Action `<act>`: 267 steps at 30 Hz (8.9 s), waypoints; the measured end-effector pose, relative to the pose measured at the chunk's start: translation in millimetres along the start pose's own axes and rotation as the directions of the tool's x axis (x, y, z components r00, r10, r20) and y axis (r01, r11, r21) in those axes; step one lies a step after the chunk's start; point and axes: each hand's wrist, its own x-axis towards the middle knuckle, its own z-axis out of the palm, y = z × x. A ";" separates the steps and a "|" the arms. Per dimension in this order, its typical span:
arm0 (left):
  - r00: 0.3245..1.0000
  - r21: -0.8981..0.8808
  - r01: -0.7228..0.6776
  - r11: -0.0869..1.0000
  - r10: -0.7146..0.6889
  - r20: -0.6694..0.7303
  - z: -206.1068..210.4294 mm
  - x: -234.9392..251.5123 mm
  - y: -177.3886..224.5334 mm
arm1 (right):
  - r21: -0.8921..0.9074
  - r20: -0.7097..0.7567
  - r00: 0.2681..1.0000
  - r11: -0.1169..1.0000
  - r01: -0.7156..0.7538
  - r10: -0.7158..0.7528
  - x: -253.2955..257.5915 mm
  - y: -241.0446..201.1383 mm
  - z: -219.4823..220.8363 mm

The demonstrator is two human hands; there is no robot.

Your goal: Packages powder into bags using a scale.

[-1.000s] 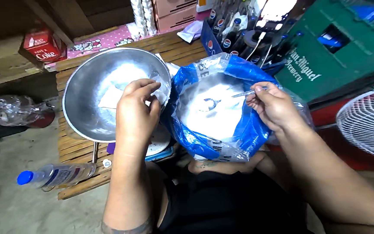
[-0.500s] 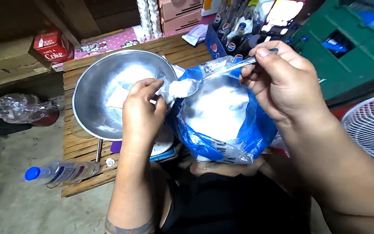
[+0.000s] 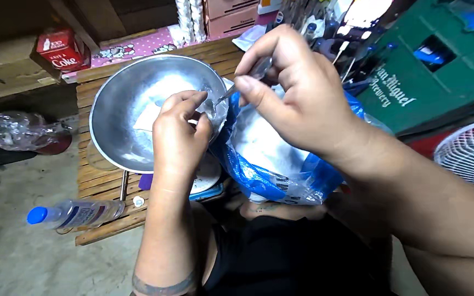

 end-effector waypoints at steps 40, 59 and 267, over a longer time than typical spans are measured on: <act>0.983 0.212 -0.076 0.974 0.037 0.182 3.3 -2.4 0.1 | -0.470 -0.065 0.881 0.764 -0.441 0.469 -183.4 102.8 -11.6; 0.998 0.089 -0.016 0.996 0.011 0.056 -14.2 5.9 -6.1 | -0.374 -0.125 0.835 0.754 -0.540 0.536 -190.2 104.2 -3.2; 0.970 -0.060 -0.198 0.978 0.186 -0.157 -14.2 1.8 -22.6 | -0.476 -0.102 0.889 0.762 -0.438 0.447 -149.4 77.8 -20.5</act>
